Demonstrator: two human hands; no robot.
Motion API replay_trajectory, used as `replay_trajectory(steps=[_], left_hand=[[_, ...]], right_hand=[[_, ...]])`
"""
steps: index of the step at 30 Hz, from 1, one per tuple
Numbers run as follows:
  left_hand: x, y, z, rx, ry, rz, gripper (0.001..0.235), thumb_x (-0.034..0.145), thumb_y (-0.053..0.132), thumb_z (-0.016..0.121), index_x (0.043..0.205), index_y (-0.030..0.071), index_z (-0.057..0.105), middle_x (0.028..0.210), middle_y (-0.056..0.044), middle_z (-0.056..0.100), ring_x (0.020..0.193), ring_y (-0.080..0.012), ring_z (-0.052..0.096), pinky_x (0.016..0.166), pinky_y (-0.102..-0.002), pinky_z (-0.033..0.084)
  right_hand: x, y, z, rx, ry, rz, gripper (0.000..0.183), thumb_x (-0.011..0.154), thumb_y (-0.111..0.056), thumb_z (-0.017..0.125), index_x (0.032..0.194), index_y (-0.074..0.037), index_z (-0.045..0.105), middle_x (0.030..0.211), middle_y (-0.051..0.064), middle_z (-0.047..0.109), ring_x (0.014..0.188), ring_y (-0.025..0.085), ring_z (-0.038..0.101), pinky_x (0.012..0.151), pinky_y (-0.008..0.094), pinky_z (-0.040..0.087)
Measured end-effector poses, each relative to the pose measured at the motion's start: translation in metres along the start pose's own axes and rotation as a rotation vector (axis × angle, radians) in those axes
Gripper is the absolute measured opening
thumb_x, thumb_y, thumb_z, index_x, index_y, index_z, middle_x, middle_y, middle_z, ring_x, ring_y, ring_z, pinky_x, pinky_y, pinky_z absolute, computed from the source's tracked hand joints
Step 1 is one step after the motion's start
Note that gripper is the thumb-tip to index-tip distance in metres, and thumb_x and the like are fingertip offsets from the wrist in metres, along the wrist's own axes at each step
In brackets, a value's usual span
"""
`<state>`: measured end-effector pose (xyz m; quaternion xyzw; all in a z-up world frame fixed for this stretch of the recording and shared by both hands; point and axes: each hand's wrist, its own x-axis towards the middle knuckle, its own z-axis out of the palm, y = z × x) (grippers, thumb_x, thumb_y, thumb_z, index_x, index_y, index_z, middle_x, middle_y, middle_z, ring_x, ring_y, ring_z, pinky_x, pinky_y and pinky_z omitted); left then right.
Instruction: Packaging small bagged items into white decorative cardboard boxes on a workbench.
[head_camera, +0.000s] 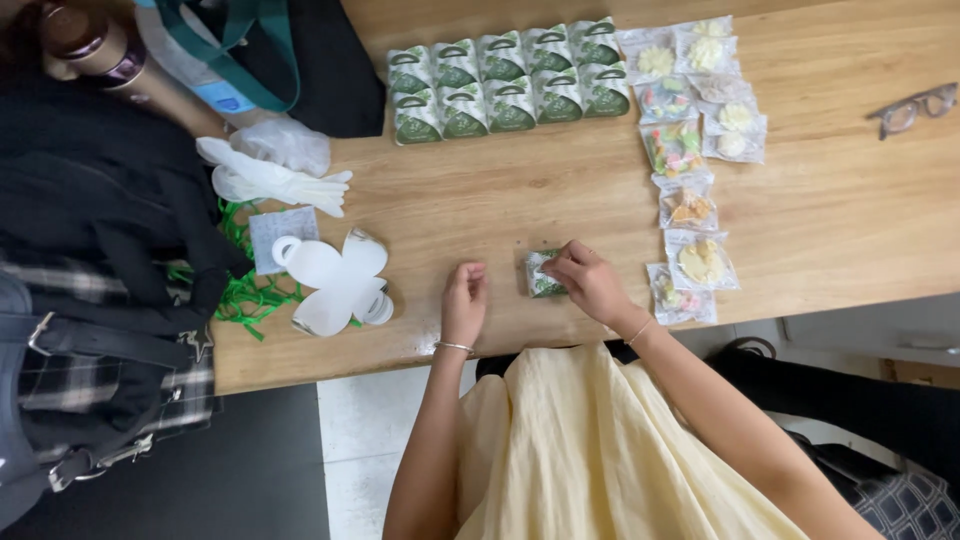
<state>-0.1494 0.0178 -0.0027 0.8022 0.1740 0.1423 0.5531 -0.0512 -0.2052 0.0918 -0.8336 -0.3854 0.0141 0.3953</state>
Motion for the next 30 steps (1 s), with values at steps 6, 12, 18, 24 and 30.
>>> replay_trajectory(steps=[6, 12, 18, 24, 30], left_hand=[[-0.025, 0.059, -0.100, 0.164, 0.191, 0.048, 0.014, 0.097, 0.004, 0.066, 0.111, 0.005, 0.064, 0.107, -0.011, 0.067, 0.093, -0.0253, 0.071, 0.081, -0.034, 0.059], [-0.040, 0.101, -0.155, 0.435, 0.329, 0.085, 0.020, 0.091, 0.006, 0.072, 0.111, 0.007, 0.067, 0.114, -0.011, 0.063, 0.105, -0.0304, 0.065, 0.082, -0.040, 0.056], [-0.047, 0.092, -0.163, 0.560, 0.298, 0.026, 0.040, 0.085, 0.015, 0.078, 0.121, 0.006, 0.064, 0.120, -0.018, 0.060, 0.114, -0.0359, 0.060, 0.089, -0.047, 0.050], [-0.044, 0.074, -0.162, 0.522, 0.259, 0.011, 0.042, 0.090, 0.016, 0.074, 0.129, 0.005, 0.062, 0.127, -0.017, 0.064, 0.118, -0.0367, 0.061, 0.097, -0.048, 0.048], [-0.038, 0.072, -0.160, 0.474, 0.213, -0.049, 0.029, 0.094, 0.015, 0.070, 0.122, 0.005, 0.068, 0.120, -0.013, 0.070, 0.111, -0.0346, 0.066, 0.092, -0.044, 0.053]], right_hand=[[0.078, -0.009, 0.012, 0.124, 0.052, -0.118, 0.017, 0.091, 0.000, 0.072, 0.106, -0.007, 0.076, 0.093, 0.010, 0.058, 0.086, 0.028, 0.064, 0.078, 0.037, 0.055], [0.178, 0.005, 0.064, 0.102, -0.053, -0.197, 0.013, 0.088, 0.000, 0.075, 0.100, -0.007, 0.077, 0.093, 0.011, 0.062, 0.084, 0.028, 0.066, 0.075, 0.038, 0.055], [0.242, 0.033, 0.125, 0.090, -0.050, -0.211, 0.012, 0.087, -0.003, 0.077, 0.098, -0.008, 0.078, 0.095, 0.012, 0.065, 0.084, 0.028, 0.068, 0.078, 0.038, 0.058], [0.271, 0.031, 0.130, -0.046, -0.153, -0.225, 0.013, 0.088, -0.002, 0.072, 0.099, -0.004, 0.076, 0.100, 0.018, 0.064, 0.084, 0.036, 0.068, 0.079, 0.043, 0.057], [0.261, 0.039, 0.136, -0.187, -0.224, -0.203, 0.019, 0.089, 0.001, 0.068, 0.105, -0.006, 0.075, 0.109, 0.018, 0.062, 0.087, 0.037, 0.069, 0.082, 0.043, 0.058]])
